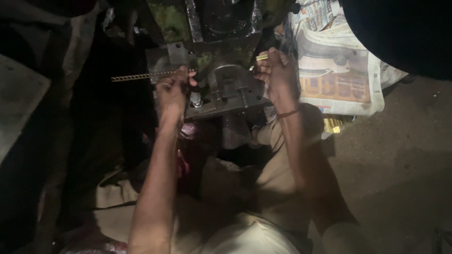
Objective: The person feeds a long, perforated metal strip into a manual punch press machine by hand and operates the lever to process it.
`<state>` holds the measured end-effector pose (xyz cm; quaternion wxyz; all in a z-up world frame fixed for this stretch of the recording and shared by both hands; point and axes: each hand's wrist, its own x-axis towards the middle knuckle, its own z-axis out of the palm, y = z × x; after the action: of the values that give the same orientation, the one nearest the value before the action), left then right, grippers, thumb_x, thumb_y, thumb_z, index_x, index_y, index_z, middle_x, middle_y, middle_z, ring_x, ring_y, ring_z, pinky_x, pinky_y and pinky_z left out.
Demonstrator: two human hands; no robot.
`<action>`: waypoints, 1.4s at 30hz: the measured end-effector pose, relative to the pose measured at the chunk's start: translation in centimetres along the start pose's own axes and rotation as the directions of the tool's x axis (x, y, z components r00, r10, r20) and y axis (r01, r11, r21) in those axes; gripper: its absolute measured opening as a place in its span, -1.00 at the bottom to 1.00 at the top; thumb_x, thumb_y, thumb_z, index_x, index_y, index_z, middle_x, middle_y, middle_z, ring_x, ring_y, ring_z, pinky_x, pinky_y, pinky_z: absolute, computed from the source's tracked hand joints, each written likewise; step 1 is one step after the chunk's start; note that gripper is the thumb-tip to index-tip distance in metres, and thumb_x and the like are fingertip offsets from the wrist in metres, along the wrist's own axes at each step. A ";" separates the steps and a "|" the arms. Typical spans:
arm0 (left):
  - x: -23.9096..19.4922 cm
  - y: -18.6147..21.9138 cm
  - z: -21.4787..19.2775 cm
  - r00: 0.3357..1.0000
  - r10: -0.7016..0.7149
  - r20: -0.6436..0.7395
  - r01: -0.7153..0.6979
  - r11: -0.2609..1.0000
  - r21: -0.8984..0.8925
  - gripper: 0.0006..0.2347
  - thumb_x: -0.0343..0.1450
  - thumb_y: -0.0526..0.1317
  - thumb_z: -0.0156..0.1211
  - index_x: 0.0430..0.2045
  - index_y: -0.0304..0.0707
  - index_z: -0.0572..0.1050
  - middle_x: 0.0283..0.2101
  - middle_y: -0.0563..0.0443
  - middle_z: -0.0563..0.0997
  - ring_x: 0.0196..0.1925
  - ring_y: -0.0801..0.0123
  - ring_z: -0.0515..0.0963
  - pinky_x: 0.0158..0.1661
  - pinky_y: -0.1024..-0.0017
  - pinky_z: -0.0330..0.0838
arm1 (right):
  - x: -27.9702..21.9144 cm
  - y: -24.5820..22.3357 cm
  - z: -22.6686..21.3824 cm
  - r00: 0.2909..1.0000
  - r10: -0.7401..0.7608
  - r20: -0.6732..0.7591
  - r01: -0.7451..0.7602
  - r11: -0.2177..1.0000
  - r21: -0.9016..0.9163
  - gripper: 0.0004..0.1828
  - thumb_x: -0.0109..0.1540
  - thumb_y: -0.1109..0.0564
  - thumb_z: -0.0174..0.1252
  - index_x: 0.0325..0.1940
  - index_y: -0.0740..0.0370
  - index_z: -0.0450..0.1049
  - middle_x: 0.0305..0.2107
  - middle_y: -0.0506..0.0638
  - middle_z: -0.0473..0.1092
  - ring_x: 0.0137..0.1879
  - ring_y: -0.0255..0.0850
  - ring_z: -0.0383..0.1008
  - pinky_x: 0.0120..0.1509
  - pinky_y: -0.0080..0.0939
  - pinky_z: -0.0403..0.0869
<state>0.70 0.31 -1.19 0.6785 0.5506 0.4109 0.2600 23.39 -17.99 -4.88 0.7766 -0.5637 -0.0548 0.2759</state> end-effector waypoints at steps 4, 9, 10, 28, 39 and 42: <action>0.6 -0.9 -0.2 0.967 0.243 0.079 -0.238 0.969 -0.072 -0.83 0.50 -0.35 0.15 -0.50 -0.26 0.63 -0.24 -0.05 0.78 0.04 0.40 0.70 0.35 0.15 0.33 | 0.3 0.7 0.1 0.999 -0.033 -0.007 0.033 0.999 0.035 -0.75 0.41 0.02 0.12 -0.10 0.28 0.49 -0.43 0.04 0.50 -0.40 -0.25 0.50 -0.35 -0.20 0.60; -1.3 1.5 0.0 0.990 -0.082 -0.114 0.099 0.984 0.151 -0.78 0.49 -0.08 0.14 -0.42 -0.16 0.64 -0.28 0.06 0.70 -0.13 0.41 0.61 0.14 0.09 0.42 | -0.4 0.8 0.7 0.997 -0.059 0.043 0.059 0.998 0.012 -0.74 0.40 -0.04 0.08 -0.11 0.21 0.44 -0.42 0.07 0.53 -0.39 -0.21 0.57 -0.36 -0.21 0.60; -1.7 2.3 0.1 0.971 -0.158 -0.177 0.198 0.951 0.238 -0.77 0.48 -0.03 0.13 -0.41 -0.12 0.64 -0.28 0.09 0.68 -0.12 0.42 0.61 0.11 0.09 0.42 | -0.3 0.8 0.7 0.997 -0.063 0.036 0.062 0.998 0.011 -0.73 0.40 -0.04 0.09 -0.10 0.22 0.45 -0.42 0.06 0.51 -0.39 -0.22 0.55 -0.36 -0.20 0.60; -1.0 2.2 0.8 0.982 0.132 0.138 -0.138 0.990 0.038 -0.79 0.49 -0.16 0.13 -0.41 -0.25 0.68 -0.16 -0.04 0.76 0.22 0.29 0.60 0.38 0.19 0.22 | 0.5 1.5 0.1 1.000 -0.024 -0.016 0.024 1.000 -0.019 -0.71 0.39 -0.05 0.13 -0.08 0.24 0.45 -0.40 -0.04 0.45 -0.37 -0.32 0.47 -0.31 -0.26 0.51; -3.0 3.9 1.6 0.995 -0.085 -0.051 0.091 0.990 0.112 -0.72 0.45 0.06 0.18 -0.44 -0.13 0.64 -0.20 0.02 0.69 0.16 0.16 0.58 0.28 -0.04 0.26 | -1.9 -2.8 2.0 0.985 0.138 -0.103 -0.138 0.990 0.008 -0.64 0.26 0.06 0.19 0.07 0.16 0.29 -0.36 0.07 0.50 -0.32 -0.12 0.64 -0.22 -0.09 0.73; -2.5 3.6 1.5 0.994 -0.094 -0.062 0.101 0.987 0.121 -0.73 0.42 0.06 0.19 -0.47 -0.08 0.65 -0.24 0.05 0.71 0.09 0.21 0.63 0.27 0.01 0.32 | -1.5 -2.7 1.0 0.997 0.069 -0.038 -0.071 0.996 -0.049 -0.64 0.24 0.09 0.28 0.05 0.24 0.39 -0.33 0.02 0.46 -0.29 -0.19 0.57 -0.20 -0.07 0.73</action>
<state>1.02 -1.59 3.00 0.6432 0.5635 0.4715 0.2156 22.71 -18.47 -1.73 0.7530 -0.5895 -0.0275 0.2911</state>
